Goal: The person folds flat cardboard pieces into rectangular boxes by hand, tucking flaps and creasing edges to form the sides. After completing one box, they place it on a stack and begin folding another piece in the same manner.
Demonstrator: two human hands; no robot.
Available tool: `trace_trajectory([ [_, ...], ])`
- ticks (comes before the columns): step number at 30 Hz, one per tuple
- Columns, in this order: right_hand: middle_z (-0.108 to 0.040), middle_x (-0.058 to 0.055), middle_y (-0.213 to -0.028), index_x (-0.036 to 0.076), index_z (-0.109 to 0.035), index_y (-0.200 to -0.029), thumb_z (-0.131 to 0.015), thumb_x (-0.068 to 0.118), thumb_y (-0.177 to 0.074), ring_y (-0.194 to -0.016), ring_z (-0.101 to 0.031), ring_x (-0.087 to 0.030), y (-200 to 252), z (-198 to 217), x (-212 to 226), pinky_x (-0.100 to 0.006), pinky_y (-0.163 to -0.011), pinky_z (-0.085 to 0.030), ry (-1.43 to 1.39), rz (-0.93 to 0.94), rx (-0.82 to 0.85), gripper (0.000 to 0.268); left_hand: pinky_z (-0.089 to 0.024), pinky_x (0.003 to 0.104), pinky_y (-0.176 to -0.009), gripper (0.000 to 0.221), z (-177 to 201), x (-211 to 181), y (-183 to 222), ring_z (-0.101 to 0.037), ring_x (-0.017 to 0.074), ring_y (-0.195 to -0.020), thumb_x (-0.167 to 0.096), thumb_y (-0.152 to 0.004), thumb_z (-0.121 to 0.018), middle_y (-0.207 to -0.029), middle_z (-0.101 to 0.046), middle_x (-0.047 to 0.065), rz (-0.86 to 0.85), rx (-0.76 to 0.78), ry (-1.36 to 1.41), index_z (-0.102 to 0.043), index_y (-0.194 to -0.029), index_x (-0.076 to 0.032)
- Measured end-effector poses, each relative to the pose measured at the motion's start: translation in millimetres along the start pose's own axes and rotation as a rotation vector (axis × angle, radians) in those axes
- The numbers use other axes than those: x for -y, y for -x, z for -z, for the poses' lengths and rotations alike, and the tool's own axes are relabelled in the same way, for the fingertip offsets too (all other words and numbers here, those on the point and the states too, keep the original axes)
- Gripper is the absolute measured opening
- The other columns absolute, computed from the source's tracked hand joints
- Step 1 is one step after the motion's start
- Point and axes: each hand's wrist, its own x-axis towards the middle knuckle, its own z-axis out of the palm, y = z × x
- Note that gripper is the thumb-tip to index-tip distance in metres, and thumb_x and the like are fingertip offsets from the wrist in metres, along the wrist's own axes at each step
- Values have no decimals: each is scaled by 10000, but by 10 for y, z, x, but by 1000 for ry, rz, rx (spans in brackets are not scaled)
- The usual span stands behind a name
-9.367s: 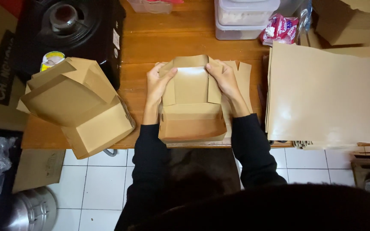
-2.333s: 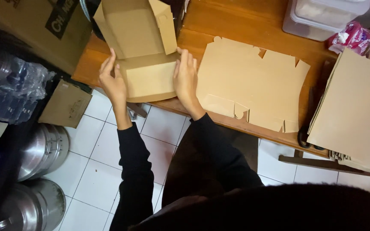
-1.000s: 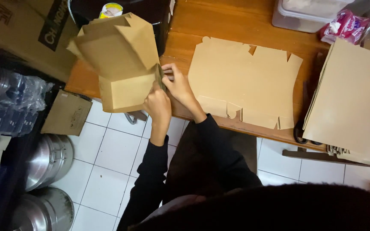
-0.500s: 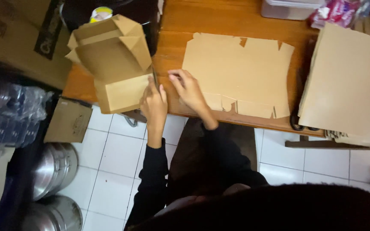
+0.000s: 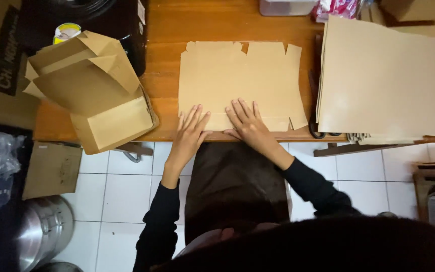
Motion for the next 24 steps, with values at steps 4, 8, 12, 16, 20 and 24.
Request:
trace_trajectory([
  [4, -497, -279, -1408, 33, -533, -1400, -628, 417, -955, -1360, -407, -465, -33, 78, -36, -699, -1058, -287, -5, 62, 41, 596, -324, 568, -1119, 424, -70, 171, 23, -437, 319, -1384, -213, -926, -677, -1429, -537, 155, -70, -41, -104, -603, -1337, -142],
  [8, -552, -265, -1349, 97, -587, -1359, -612, 436, -937, -1331, -447, -473, -35, 81, -66, -656, -1047, -346, -10, 106, 25, 542, -476, 456, -1008, 287, -99, 254, 16, -581, 302, -1248, -240, -905, -701, -1255, -664, 121, -240, -164, -255, -694, -1186, -180],
  [12, -609, -231, -1291, 198, -638, -1302, -631, 482, -886, -1297, -496, -457, -47, 65, -111, -615, -1030, -407, -45, 104, 26, 503, -563, 346, -882, 197, -109, 360, 2, -650, 229, -1157, -243, -909, -692, -1157, -719, 33, -282, -189, -315, -716, -1102, -210],
  [16, -649, -155, -1250, 188, -674, -1228, -659, 385, -943, -1222, -581, -382, -130, 290, 5, -542, -1023, -450, -117, 90, -11, 347, -567, 290, -859, 151, -57, 311, -94, -662, 188, -1133, -223, -921, -683, -1115, -728, -8, -305, -193, -382, -693, -1072, -217],
  [20, -676, -79, -1123, 108, -671, -1145, -719, 215, -871, -1111, -640, -254, -241, 428, 145, -381, -931, -514, -183, 48, -43, 298, -593, 281, -687, 65, -19, 305, -223, -719, 200, -953, -235, -952, -637, -942, -740, 8, -307, -209, -301, -668, -988, -189],
  [24, -717, 82, -885, 209, -683, -947, -639, 202, -972, -877, -699, -128, -297, 341, 119, -250, -756, -560, -202, -94, -194, 50, -583, 288, -760, 255, 147, 106, -311, -680, 202, -1079, -428, -975, -616, -1065, -728, 5, -228, -441, -281, -682, -1037, -189],
])
